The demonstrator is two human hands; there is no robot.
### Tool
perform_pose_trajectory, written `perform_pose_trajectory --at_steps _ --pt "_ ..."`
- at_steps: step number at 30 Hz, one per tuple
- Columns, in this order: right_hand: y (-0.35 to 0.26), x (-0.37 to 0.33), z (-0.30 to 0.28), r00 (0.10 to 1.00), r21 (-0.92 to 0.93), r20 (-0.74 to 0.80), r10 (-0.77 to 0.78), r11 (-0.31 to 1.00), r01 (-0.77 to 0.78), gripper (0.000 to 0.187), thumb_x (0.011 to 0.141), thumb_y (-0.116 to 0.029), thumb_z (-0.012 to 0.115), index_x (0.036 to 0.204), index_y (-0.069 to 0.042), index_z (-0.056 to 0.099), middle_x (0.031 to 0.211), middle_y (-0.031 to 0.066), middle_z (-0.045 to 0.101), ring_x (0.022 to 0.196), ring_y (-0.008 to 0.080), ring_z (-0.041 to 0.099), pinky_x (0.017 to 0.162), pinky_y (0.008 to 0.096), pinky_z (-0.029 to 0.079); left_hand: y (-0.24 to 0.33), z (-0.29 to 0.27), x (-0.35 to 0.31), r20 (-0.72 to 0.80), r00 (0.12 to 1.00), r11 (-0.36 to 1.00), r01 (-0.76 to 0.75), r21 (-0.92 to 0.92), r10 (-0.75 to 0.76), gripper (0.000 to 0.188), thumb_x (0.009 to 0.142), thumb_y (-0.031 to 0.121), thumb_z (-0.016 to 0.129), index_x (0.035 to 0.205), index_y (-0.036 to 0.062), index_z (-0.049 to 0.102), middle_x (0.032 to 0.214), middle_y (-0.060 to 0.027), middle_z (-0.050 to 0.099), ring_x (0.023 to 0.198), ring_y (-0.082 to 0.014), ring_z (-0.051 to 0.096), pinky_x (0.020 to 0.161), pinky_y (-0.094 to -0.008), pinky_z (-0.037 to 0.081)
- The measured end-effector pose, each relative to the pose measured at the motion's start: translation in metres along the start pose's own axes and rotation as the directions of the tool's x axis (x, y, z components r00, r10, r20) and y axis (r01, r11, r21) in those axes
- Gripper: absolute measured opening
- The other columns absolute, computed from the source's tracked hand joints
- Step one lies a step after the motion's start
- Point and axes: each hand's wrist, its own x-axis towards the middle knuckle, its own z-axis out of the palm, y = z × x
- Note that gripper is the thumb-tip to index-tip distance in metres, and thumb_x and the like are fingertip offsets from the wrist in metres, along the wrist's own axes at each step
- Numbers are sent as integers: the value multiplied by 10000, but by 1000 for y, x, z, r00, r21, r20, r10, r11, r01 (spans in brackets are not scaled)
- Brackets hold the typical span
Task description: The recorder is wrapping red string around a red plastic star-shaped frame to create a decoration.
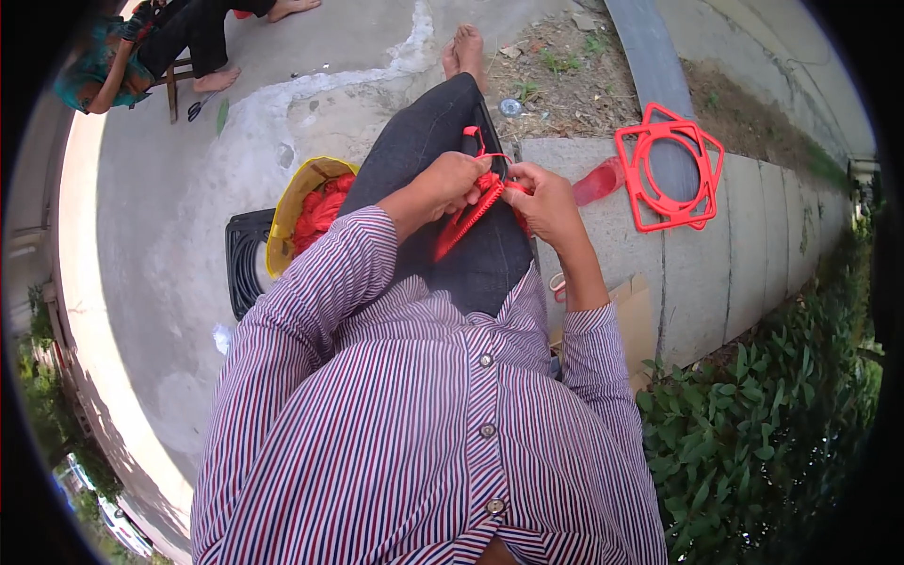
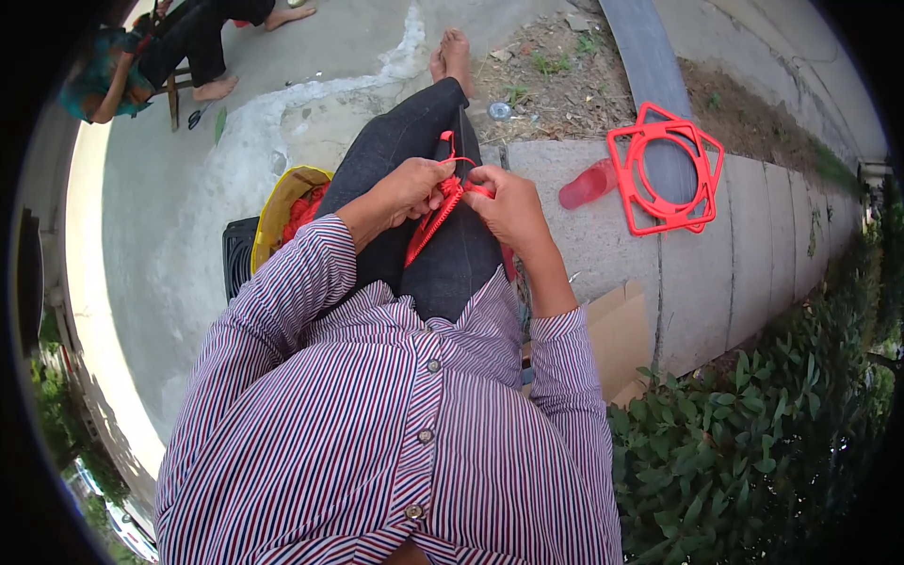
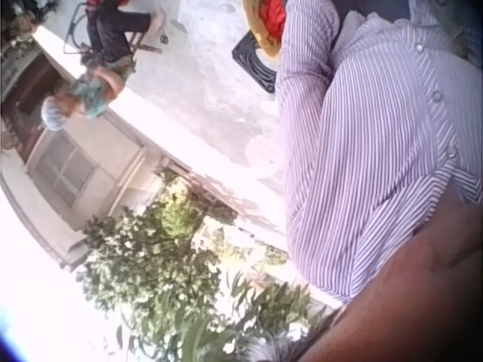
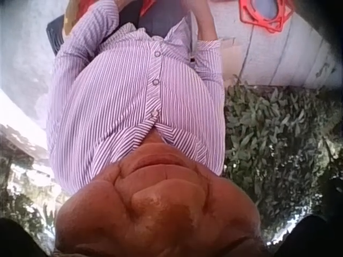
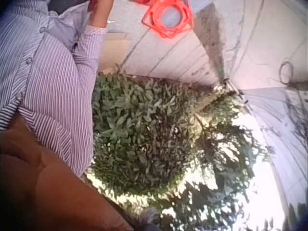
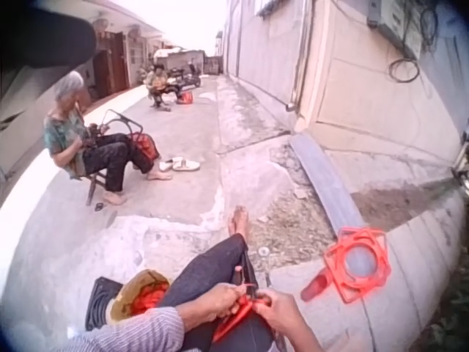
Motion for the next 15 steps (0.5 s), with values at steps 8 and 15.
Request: perform_pose_trajectory --at_steps 8,15 --pt "-13 -11 2 923 331 -362 -131 908 258 276 834 -121 690 1070 3 622 1004 94 653 948 140 604 829 277 472 36 5 -35 -4 956 915 -281 -290 293 272 969 243 472 797 70 593 572 14 503 387 -52 327 353 -221 183" --pt "22 -48 -96 944 915 -331 -15 -251 317 225 1001 -232 445 923 -56 560 681 16 461 594 109 449 645 292 428 33 3 -17 39 975 943 -202 -264 220 247 942 241 518 768 87 601 596 36 503 415 -26 309 375 -205 175"
